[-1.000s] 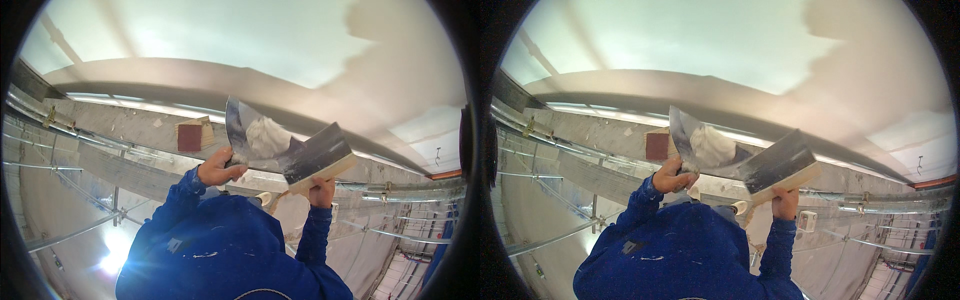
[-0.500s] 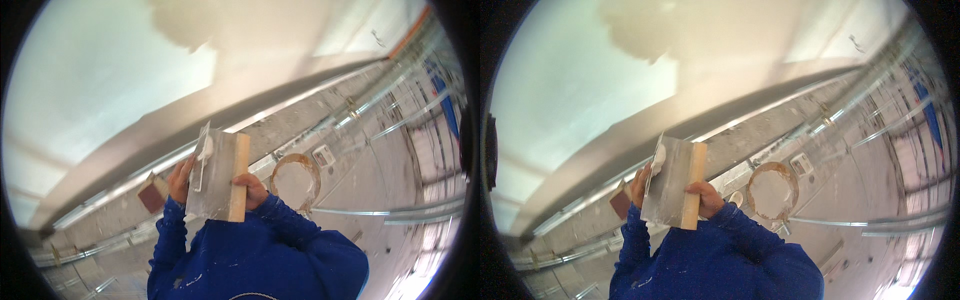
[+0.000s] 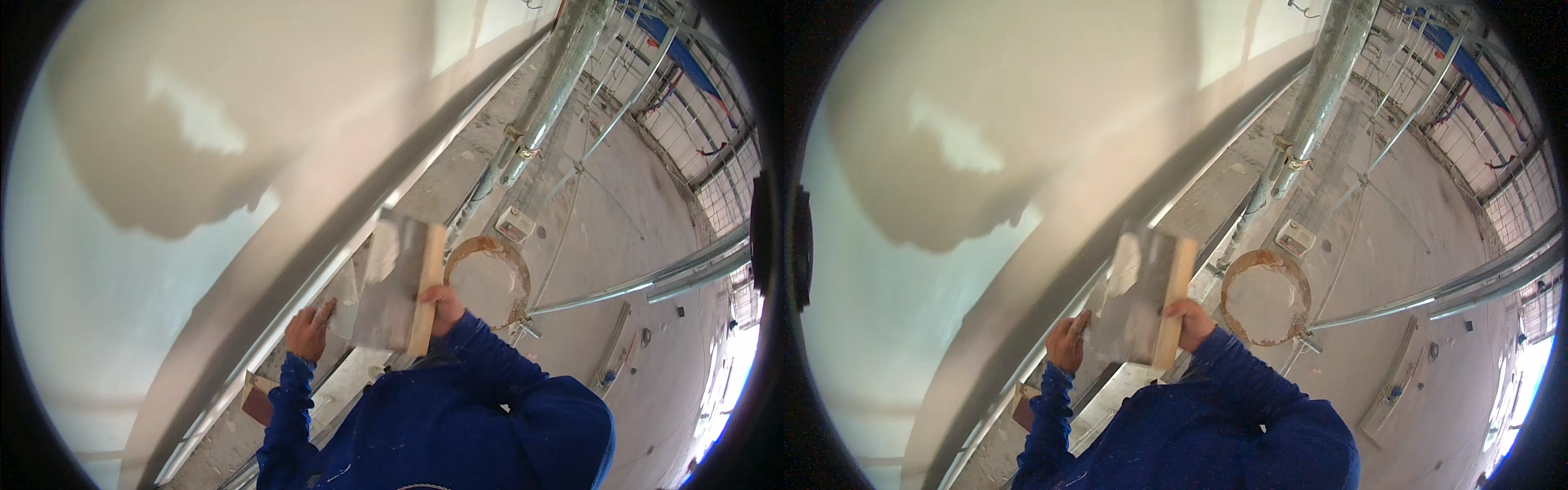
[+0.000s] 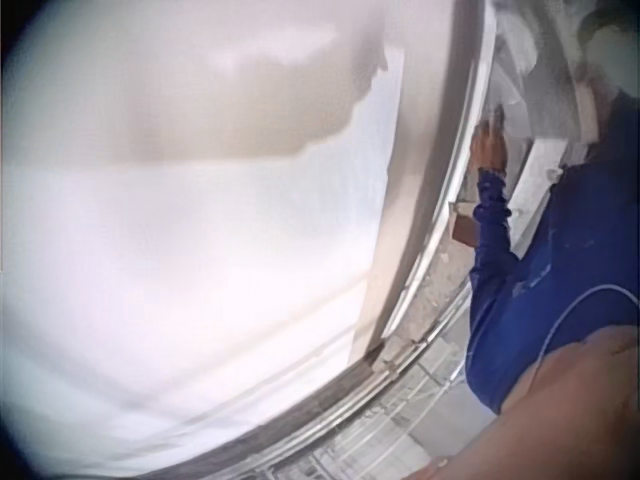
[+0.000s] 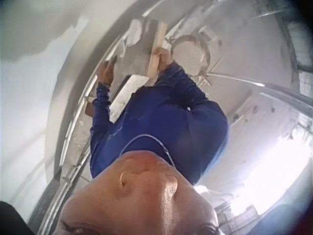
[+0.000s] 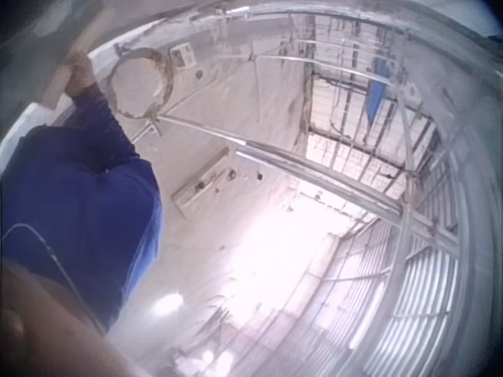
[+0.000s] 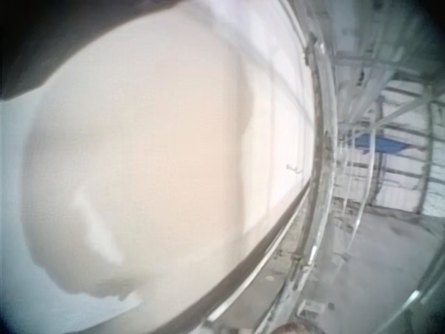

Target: The person applies plaster to a curved ceiling surface using a trowel and a hawk. They repeatedly scoop plaster from the hawk and smooth it onto the ceiling, working along the curve of the structure.

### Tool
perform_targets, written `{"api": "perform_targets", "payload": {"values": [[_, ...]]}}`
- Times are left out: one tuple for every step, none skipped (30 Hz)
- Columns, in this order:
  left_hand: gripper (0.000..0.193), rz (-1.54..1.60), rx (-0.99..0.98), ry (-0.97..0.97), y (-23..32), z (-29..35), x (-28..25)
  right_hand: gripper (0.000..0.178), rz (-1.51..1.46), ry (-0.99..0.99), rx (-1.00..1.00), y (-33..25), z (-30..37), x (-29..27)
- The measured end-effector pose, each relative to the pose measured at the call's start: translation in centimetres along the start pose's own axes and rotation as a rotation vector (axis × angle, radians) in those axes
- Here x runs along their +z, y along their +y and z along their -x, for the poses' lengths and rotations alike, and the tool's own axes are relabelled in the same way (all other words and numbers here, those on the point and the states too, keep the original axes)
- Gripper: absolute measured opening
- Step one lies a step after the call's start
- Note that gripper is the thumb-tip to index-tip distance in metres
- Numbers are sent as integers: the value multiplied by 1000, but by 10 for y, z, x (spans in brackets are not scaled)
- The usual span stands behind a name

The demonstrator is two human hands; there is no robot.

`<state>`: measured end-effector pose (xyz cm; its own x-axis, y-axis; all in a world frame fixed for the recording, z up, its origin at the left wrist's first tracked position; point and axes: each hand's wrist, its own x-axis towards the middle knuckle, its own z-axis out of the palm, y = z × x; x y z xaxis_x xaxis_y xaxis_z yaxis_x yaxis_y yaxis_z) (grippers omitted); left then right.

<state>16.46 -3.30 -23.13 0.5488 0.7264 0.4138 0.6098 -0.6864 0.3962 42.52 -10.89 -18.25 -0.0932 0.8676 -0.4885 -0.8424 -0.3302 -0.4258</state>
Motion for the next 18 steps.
{"api": "perform_targets", "payload": {"values": [[51, -33, -15, -71, 2, -2, 8, 35, -26, 36, -59, -24, -6, -2], [53, -8, -106, -53, 7, -2, 19, 31, -67, 36, -143, -47, -19, -13], [54, 8, -144, -16, 10, -4, 28, 27, -105, 36, -225, -69, -37, -27], [55, 21, -184, 20, 13, -8, 36, 22, -112, 47, -274, -93, -57, -46], [56, 35, -226, 54, 17, -10, 45, 18, -119, 60, -320, -117, -78, -64], [53, 38, -291, 71, 23, -12, 54, 16, -113, 91, -365, -142, -98, -75], [50, 35, -356, 88, 31, -15, 60, 14, -109, 119, -407, -167, -119, -83], [47, 28, -419, 111, 36, -20, 67, 12, -104, 141, -451, -194, -143, -92], [43, 71, -508, 137, 39, -25, 81, 17, -30, 150, -569, -221, -179, -121], [39, 111, -604, 158, 42, -23, 96, 21, 43, 163, -678, -244, -212, -148], [35, 143, -708, 176, 45, -21, 105, 24, 18, 218, -686, -268, -235, -153], [31, 151, -790, 162, 51, -28, 113, 26, -7, 270, -699, -297, -260, -157], [28, 160, -868, 145, 61, -38, 118, 29, 13, 289, -812, -323, -289, -170], [26, 169, -947, 127, 70, -48, 122, 33, 35, 312, -924, -347, -317, -186], [25, 174, -976, 156, 78, -55, 126, 36, 3, 416, -958, -371, -341, -191], [23, 183, -1003, 183, 86, -62, 131, 39, -27, 523, -993, -393, -361, -195], [22, 201, -1028, 217, 94, -72, 136, 37, -39, 565, -1079, -414, -378, -200], [21, 186, -1056, 201, 102, -83, 139, 36, -52, 608, -1165, -433, -394, -206]]}}
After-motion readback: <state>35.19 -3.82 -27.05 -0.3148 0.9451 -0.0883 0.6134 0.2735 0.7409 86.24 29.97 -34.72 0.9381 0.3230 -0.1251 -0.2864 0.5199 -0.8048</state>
